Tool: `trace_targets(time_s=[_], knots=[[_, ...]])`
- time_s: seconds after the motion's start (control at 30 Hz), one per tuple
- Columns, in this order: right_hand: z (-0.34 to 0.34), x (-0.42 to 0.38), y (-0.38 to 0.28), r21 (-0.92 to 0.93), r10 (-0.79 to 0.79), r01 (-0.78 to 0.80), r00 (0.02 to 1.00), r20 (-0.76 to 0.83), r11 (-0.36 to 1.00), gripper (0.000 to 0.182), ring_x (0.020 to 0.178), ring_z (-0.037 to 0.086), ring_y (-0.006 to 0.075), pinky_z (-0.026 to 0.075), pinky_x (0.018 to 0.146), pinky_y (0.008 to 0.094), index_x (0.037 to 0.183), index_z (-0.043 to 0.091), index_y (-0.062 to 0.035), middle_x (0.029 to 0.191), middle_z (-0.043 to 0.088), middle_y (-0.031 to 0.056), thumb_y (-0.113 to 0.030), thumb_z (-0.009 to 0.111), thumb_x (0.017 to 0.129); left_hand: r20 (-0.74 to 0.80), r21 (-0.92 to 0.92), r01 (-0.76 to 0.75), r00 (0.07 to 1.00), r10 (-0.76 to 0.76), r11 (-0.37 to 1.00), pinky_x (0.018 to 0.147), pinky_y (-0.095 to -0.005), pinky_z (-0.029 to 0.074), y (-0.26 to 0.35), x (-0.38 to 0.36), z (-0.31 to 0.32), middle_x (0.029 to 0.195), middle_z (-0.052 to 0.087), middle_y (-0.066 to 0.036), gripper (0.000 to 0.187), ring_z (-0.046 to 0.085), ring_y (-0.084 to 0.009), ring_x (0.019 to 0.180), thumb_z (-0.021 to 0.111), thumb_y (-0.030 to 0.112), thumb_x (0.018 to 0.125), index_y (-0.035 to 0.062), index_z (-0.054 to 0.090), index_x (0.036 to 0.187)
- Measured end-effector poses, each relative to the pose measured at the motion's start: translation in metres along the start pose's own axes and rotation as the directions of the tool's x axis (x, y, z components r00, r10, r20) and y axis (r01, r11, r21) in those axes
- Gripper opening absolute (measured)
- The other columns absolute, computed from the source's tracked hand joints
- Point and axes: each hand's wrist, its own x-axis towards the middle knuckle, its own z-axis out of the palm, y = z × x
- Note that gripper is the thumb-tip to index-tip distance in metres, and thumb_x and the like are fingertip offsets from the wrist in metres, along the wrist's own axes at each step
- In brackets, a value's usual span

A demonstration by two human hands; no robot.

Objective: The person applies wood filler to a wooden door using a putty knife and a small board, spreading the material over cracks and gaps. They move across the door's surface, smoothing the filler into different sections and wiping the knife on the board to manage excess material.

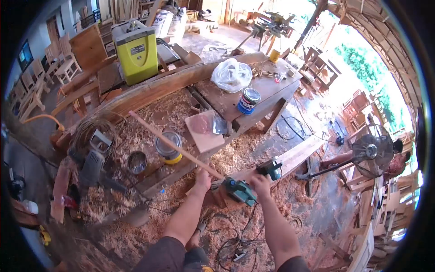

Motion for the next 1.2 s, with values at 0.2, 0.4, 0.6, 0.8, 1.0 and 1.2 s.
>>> trace_targets(time_s=[0.2,0.4,0.6,0.8,1.0,1.2], knots=[[0.128,0.17,-0.067,-0.119,-0.038,0.02,0.988,-0.151,0.993,0.048,0.079,0.064,0.0149,0.05,0.063,0.0303,0.114,0.063,0.0015,0.091,0.067,0.0082,-0.032,0.08,0.083,-0.059,-0.065,0.077,0.995,-0.081,0.995,0.086,-0.031,0.047,0.019,0.061,0.035,0.115,0.065,-0.002,0.053,0.062,-0.0176,0.103,0.076,0.054,0.087,0.0107,0.06,0.112],[0.21,0.245,-0.04,-0.14,0.039,-0.095,0.934,-0.356,0.986,0.044,0.073,0.066,0.0184,0.054,0.065,0.0336,0.095,0.067,0.0036,0.088,0.07,0.0114,-0.023,0.09,0.069,-0.135,-0.213,0.042,0.988,-0.072,0.976,0.079,-0.0311,0.051,0.011,0.078,0.039,0.1,0.07,-0.002,0.032,0.067,-0.0157,0.092,0.069,0.037,0.097,0.01,0.065,0.112],[0.185,0.229,-0.055,0.35,0.214,-0.212,0.976,0.032,0.913,0.012,0.066,0.064,0.0172,0.052,0.062,0.0321,0.084,0.07,-0.0004,0.076,0.067,0.0063,-0.011,0.076,0.082,-0.071,-0.189,-0.028,0.997,0.015,0.982,0.086,-0.033,0.057,0.007,0.053,0.049,0.108,0.067,-0.007,0.033,0.065,-0.0183,0.098,0.065,0.032,0.099,0.0072,0.061,0.119],[0.006,0.044,-0.036,0.792,-0.012,-0.09,0.993,0.121,0.604,0.039,0.088,0.061,0.0146,0.053,0.077,0.0319,0.123,0.054,-0.0113,0.096,0.06,0.0007,-0.01,0.069,0.087,0.12,0.163,-0.019,0.993,0.0,0.987,0.106,-0.0353,0.046,-0.023,0.024,0.007,0.123,0.065,-0.008,0.044,0.061,-0.0217,0.117,0.064,0.032,0.098,0.0041,0.056,0.132],[-0.165,-0.278,0.16,0.866,0.238,-0.017,0.964,-0.119,0.499,0.079,0.12,0.059,0.0264,0.052,0.102,0.0444,0.153,0.039,-0.014,0.13,0.061,0.0099,0.007,0.067,0.082,0.12,0.376,0.278,0.931,-0.344,0.884,0.075,-0.0323,0.058,-0.103,-0.093,-0.07,0.101,0.073,-0.007,0.031,0.07,-0.0186,0.089,0.064,0.022,0.096,0.0089,0.064,0.124],[-0.24,-0.607,0.255,0.785,0.517,0.458,0.591,-0.619,0.417,0.021,0.089,0.07,0.023,0.059,0.076,0.0398,0.112,0.065,-0.0047,0.103,0.07,0.0074,-0.01,0.069,0.093,0.247,0.845,0.214,0.658,-0.712,0.491,0.081,-0.0369,0.057,-0.184,-0.273,-0.065,0.112,0.068,-0.009,0.032,0.067,-0.0232,0.096,0.064,0.009,0.094,0.0027,0.06,0.126]])
